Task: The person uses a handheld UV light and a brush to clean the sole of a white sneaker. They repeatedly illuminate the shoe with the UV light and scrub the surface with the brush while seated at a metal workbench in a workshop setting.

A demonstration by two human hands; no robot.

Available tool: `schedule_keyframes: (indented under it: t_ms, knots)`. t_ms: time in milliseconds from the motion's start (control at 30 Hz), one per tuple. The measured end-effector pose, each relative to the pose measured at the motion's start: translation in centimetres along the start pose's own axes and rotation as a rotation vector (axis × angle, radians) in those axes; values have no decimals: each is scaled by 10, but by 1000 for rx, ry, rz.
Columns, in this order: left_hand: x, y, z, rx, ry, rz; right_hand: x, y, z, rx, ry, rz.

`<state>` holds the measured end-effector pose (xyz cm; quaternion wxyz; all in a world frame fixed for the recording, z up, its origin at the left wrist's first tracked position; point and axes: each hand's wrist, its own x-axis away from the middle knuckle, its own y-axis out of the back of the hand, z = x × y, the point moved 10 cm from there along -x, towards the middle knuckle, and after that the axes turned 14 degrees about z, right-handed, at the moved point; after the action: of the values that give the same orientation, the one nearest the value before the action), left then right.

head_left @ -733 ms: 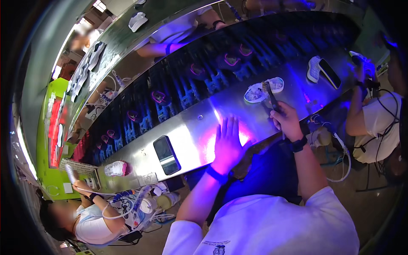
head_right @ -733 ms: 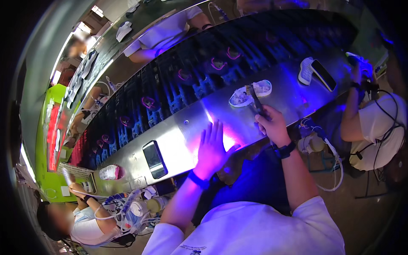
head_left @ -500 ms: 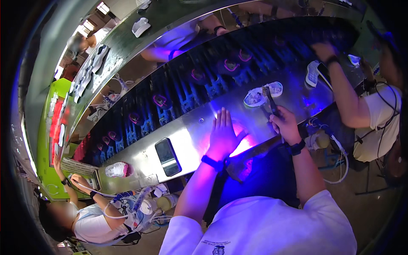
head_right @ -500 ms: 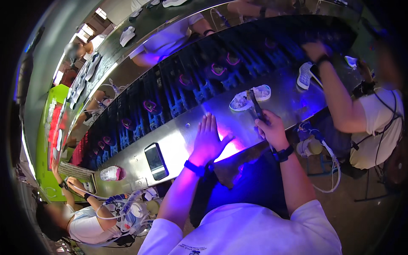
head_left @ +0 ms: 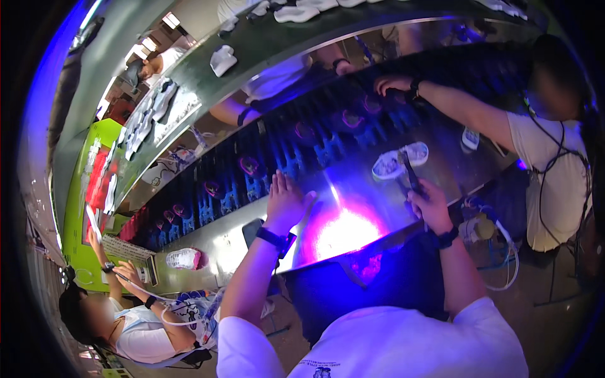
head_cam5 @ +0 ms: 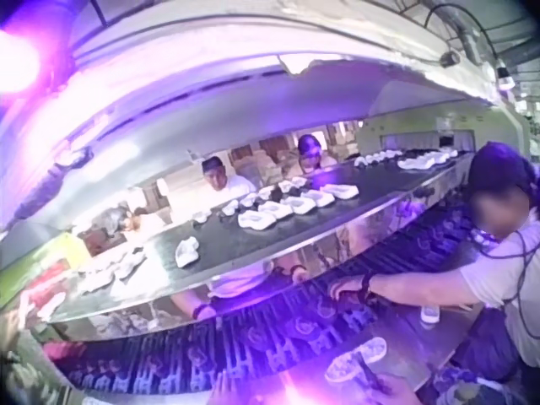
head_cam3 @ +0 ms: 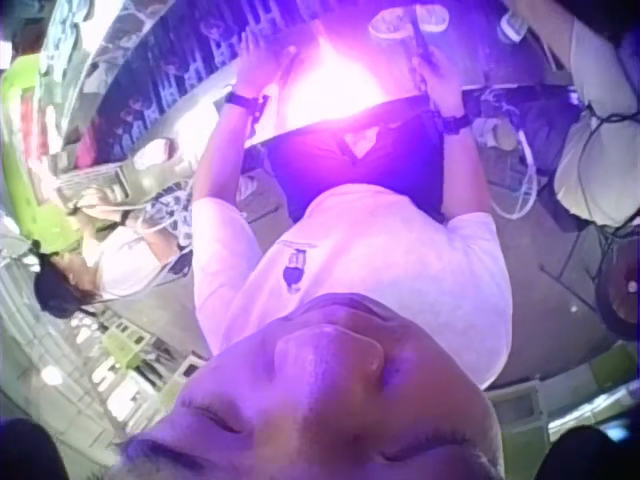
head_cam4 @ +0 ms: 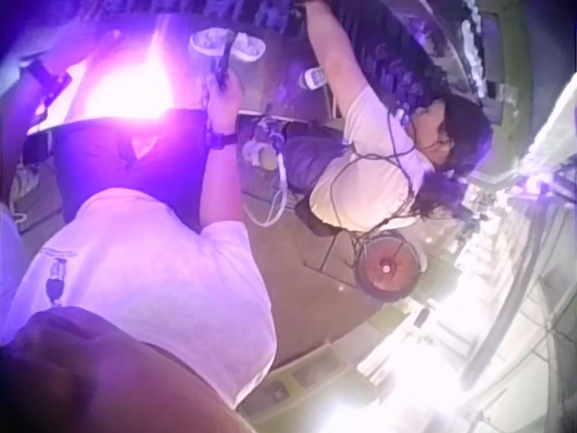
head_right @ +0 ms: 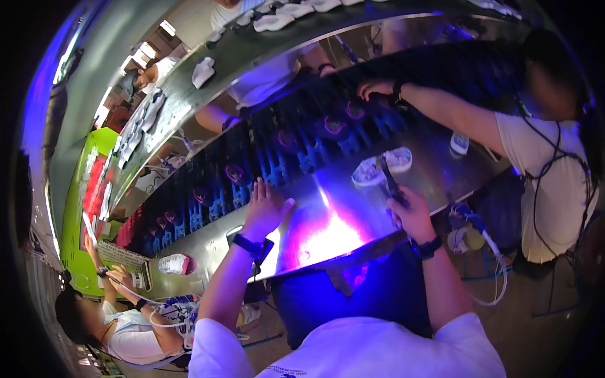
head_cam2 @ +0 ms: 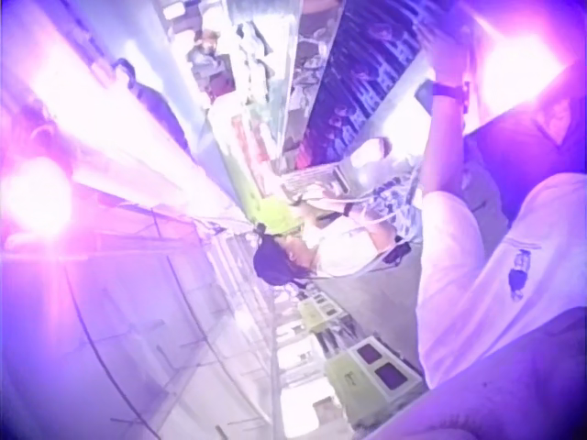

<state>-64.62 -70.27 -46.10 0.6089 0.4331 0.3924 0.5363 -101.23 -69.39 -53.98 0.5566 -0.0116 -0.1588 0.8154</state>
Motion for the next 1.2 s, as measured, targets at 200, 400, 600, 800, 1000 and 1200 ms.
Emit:
schedule_keyframes:
  t_ms: [200, 400, 600, 800, 1000, 1200]
  knots:
    - [-67, 24, -23, 395, -189, 474, -4, 11, -4, -40, 29, 0]
    - [-153, -23, 50, 350, 89, 450, -6, 7, -8, -35, -43, 17]
    - [-222, -22, 45, 340, 286, 436, -5, 18, -8, -55, -30, -6]
    - [-255, -104, 62, 427, 417, 337, -10, 17, -13, -63, -32, 39]
    - [-204, -74, 63, 868, 440, 596, -11, 27, -12, -33, -96, 40]
    - [-44, 10, -5, 2085, 156, 258, 10, 20, 17, 82, -41, -23]
